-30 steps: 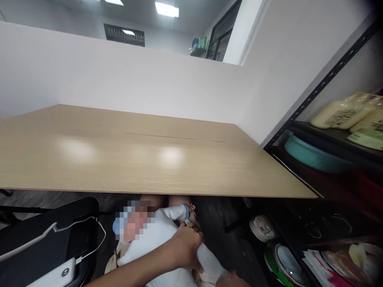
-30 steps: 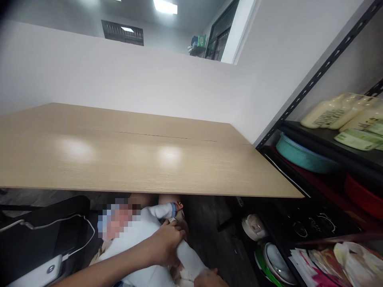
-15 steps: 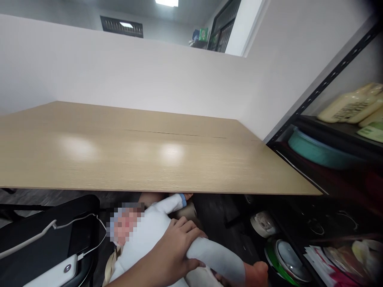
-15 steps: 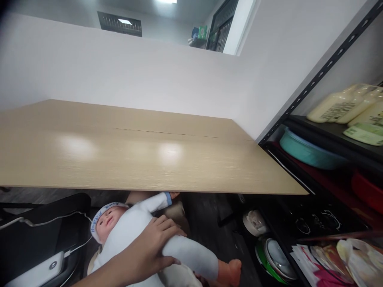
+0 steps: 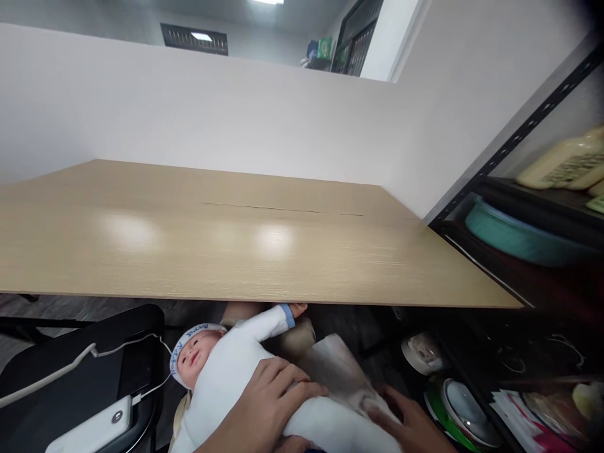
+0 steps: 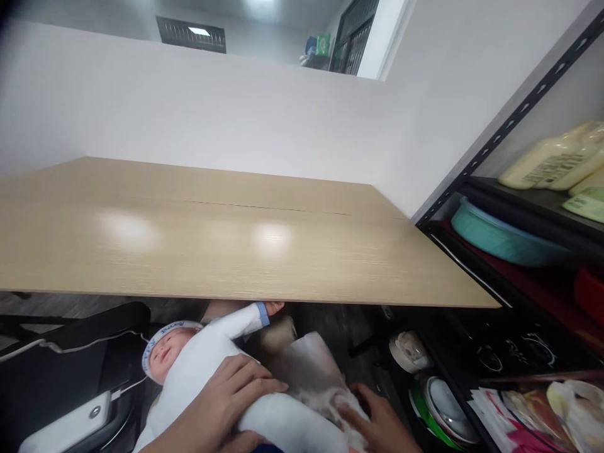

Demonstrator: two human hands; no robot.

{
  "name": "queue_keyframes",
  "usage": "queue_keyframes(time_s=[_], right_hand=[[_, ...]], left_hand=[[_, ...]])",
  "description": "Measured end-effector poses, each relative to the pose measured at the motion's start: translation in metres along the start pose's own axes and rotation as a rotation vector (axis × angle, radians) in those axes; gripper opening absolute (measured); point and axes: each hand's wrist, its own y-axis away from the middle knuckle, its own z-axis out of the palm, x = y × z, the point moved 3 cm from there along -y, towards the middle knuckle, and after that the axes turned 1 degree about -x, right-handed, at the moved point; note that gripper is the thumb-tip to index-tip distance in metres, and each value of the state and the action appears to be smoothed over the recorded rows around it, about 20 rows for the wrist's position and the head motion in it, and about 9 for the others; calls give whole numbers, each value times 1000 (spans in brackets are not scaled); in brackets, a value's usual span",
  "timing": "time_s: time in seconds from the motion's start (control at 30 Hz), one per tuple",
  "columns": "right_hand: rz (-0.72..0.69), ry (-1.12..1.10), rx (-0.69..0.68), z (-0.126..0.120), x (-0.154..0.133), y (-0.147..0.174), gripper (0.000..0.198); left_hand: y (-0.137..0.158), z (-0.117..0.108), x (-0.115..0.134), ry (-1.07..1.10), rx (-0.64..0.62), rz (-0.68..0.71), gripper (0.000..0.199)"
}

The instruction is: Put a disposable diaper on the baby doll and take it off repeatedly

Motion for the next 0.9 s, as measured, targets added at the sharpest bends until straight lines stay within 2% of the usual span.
queue_keyframes(time_s=[0.03, 0.1, 0.17, 0.23, 0.33, 0.43, 0.53, 0.63, 0.77, 0.83, 0.9], right_hand=[[35, -56, 48, -3, 3, -1, 49], [74, -211, 54, 1, -3, -7, 56], [24, -350, 22, 18, -26, -19, 50], [-92, -460, -33, 43, -56, -35, 48], [-106, -491, 98, 74, -90, -66, 55], [-104, -477, 171, 90, -113, -98, 55], [-73, -342, 236, 92, -124, -118, 50], [-77, -227, 319, 86, -124, -120, 52], [-222, -114, 495, 71, -121, -106, 62], [-333, -59, 481, 68, -126, -103, 53], [-421, -25, 395, 70, -134, -108, 46]], left_hand=[[0, 2, 0, -12, 2, 16, 56], [-2, 10, -1, -52, -5, 34, 56], [-4, 18, -2, -104, -19, 39, 58], [-6, 26, -3, -155, -18, 53, 61], [-6, 32, -6, -225, 6, 88, 63], [-6, 34, -9, -270, 4, 117, 61], [-5, 35, -11, -290, 50, 134, 61], [-4, 37, -14, -306, 103, 136, 60], [-5, 38, -14, -344, 113, 152, 65], [-6, 37, -14, -341, 121, 163, 64], [-6, 37, -14, -336, 116, 168, 61]])
